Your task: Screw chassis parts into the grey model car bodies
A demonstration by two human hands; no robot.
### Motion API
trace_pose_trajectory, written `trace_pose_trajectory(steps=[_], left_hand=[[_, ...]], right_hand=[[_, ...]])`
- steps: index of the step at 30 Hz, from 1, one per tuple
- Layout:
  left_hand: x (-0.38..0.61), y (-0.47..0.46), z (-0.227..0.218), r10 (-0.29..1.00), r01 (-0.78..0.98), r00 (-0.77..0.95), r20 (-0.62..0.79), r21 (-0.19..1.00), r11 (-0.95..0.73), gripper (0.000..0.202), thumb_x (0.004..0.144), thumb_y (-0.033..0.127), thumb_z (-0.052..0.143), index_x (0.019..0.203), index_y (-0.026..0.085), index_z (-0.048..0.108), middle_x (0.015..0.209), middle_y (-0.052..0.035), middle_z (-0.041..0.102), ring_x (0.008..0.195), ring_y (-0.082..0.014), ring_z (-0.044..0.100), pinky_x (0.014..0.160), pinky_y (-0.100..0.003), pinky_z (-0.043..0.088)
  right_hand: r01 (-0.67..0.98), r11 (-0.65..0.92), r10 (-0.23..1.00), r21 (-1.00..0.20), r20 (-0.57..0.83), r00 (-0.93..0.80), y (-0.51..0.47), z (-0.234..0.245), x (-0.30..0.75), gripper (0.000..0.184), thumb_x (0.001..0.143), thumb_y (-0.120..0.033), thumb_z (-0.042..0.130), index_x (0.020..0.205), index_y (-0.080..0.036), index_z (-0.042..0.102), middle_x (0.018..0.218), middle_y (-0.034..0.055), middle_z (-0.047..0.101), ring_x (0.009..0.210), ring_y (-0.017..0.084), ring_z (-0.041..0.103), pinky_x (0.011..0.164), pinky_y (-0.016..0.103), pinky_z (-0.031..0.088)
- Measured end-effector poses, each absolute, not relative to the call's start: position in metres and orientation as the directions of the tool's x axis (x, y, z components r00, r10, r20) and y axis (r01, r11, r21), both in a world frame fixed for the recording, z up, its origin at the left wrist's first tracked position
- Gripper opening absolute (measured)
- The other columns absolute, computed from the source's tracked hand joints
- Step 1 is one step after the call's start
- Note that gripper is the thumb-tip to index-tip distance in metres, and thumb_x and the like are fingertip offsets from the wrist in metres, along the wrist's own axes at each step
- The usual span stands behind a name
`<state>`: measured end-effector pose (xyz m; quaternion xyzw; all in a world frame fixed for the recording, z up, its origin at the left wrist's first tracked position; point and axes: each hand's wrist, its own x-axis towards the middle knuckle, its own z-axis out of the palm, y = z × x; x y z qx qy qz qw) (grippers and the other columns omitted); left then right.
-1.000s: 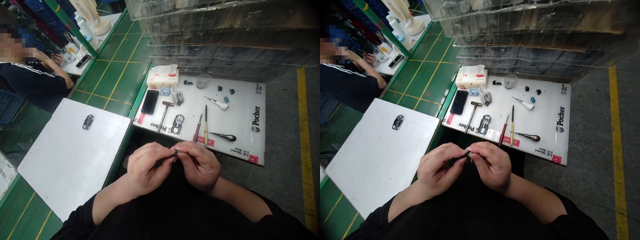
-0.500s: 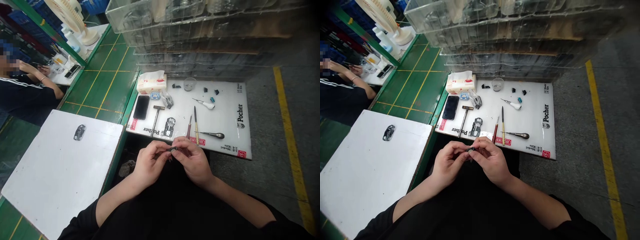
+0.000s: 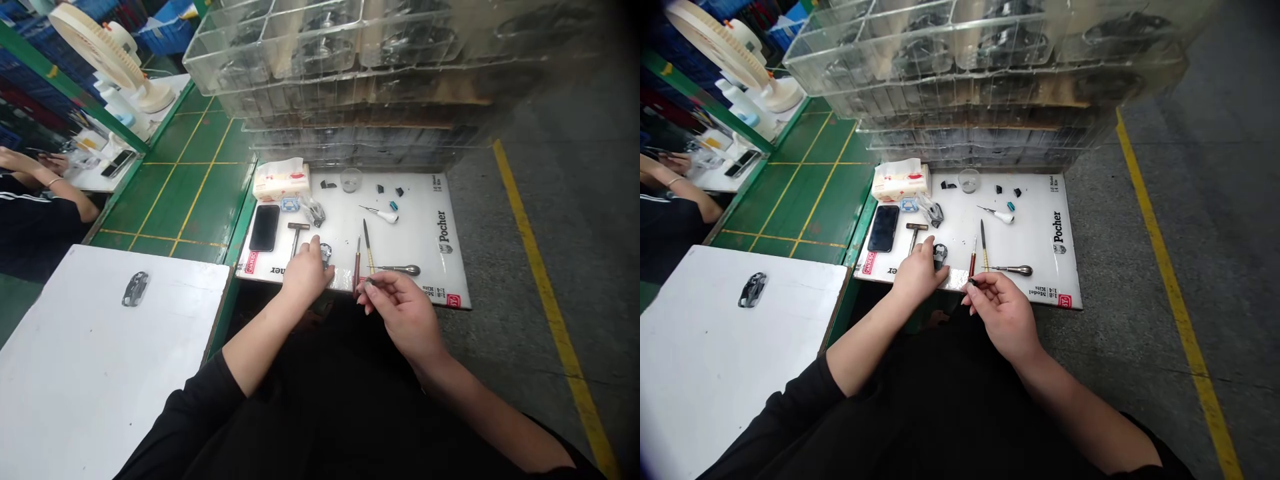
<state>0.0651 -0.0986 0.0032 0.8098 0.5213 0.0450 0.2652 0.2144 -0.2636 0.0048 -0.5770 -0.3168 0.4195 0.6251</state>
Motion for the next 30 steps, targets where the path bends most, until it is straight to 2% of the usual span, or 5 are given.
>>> trace_pose_trajectory(steps=[5,7,12,21,30], left_hand=[[0.037,-0.114,0.009,0.872,0.685,0.434,-0.225,0.711,-0.158,0.082,0.105,0.036,0.080,0.176,0.015,0.045,0.141,-0.0184,0.073,0.109,-0.0276,0.083,0.098,-0.044,0.069],[0.019,-0.131,0.017,0.862,0.314,0.414,-0.294,0.934,0.168,0.082,0.104,0.041,0.083,0.175,0.022,0.045,0.146,-0.0149,0.068,0.104,-0.0226,0.083,0.092,-0.041,0.071],[-0.021,-0.174,0.044,0.755,-0.256,0.518,-0.403,0.769,0.586,0.082,0.094,0.043,0.098,0.163,0.023,0.058,0.124,-0.0098,0.075,0.103,-0.0245,0.084,0.091,-0.038,0.070],[-0.079,-0.206,0.052,0.890,-0.344,0.235,-0.391,0.823,0.452,0.055,0.099,0.032,0.094,0.138,0.026,0.055,0.125,-0.0057,0.077,0.090,-0.0177,0.080,0.064,-0.025,0.064],[-0.123,-0.229,0.058,0.870,-0.412,0.297,-0.394,0.769,0.489,0.047,0.115,0.043,0.071,0.159,0.027,0.066,0.167,-0.0206,0.070,0.132,-0.0381,0.084,0.100,-0.056,0.076]], right_hand=[[-0.083,-0.032,0.887,-0.996,-0.066,0.456,-0.265,0.014,0.208,0.025,0.105,-0.041,0.088,0.117,-0.020,0.083,0.093,0.0072,0.088,0.075,0.017,0.082,0.073,0.029,0.072],[-0.069,-0.017,0.899,-0.997,-0.046,0.435,-0.263,0.019,0.203,0.020,0.105,-0.038,0.088,0.116,-0.021,0.084,0.090,0.0059,0.088,0.075,0.018,0.083,0.073,0.028,0.073],[-0.075,0.085,0.950,-0.994,0.058,0.305,-0.250,0.031,0.177,0.009,0.105,-0.030,0.086,0.112,-0.024,0.085,0.103,0.0044,0.087,0.069,0.015,0.080,0.064,0.026,0.072],[0.009,0.061,0.998,-0.998,0.062,0.016,-0.230,0.034,0.132,0.007,0.107,-0.029,0.084,0.111,-0.025,0.088,0.110,0.0052,0.084,0.074,0.015,0.079,0.063,0.025,0.069],[0.034,0.028,0.997,-0.999,0.026,-0.074,-0.222,0.032,0.108,0.012,0.107,-0.037,0.086,0.108,-0.026,0.088,0.111,0.0063,0.084,0.079,0.018,0.079,0.068,0.030,0.069]])
